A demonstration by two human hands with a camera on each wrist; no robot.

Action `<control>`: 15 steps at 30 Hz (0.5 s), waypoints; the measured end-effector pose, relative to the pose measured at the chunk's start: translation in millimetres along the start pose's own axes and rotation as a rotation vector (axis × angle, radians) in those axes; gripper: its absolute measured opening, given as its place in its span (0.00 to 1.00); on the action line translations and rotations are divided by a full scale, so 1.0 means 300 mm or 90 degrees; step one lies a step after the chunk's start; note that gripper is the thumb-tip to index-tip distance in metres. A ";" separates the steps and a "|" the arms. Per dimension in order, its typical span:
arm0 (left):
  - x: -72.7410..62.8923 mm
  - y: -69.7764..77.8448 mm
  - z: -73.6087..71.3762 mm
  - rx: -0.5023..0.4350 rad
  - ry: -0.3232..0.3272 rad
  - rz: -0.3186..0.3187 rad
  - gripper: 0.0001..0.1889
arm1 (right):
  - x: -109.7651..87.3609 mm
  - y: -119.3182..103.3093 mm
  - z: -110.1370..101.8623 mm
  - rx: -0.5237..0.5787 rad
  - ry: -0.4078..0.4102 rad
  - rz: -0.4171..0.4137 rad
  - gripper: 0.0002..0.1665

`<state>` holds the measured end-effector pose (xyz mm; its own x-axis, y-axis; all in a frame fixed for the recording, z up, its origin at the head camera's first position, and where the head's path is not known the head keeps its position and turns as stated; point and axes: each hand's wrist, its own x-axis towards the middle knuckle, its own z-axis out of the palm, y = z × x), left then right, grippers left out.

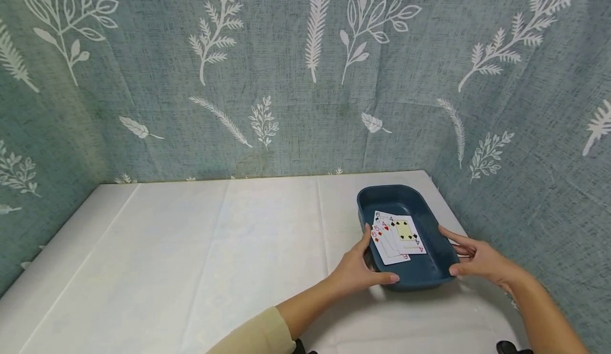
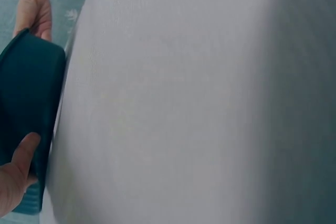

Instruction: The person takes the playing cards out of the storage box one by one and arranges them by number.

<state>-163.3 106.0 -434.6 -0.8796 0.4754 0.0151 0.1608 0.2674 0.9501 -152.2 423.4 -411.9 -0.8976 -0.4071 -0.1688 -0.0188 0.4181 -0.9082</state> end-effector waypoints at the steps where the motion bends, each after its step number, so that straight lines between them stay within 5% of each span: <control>1: 0.000 -0.001 -0.004 0.002 0.000 0.003 0.59 | 0.002 -0.001 0.001 0.002 0.001 0.002 0.44; 15: -0.017 -0.018 -0.060 0.011 -0.005 -0.011 0.59 | 0.031 -0.023 0.042 0.075 -0.030 0.010 0.42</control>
<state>-167.8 87.2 -434.3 -0.8791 0.4765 -0.0038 0.1529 0.2896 0.9449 -154.9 406.6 -412.1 -0.8758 -0.4402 -0.1982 0.0487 0.3280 -0.9434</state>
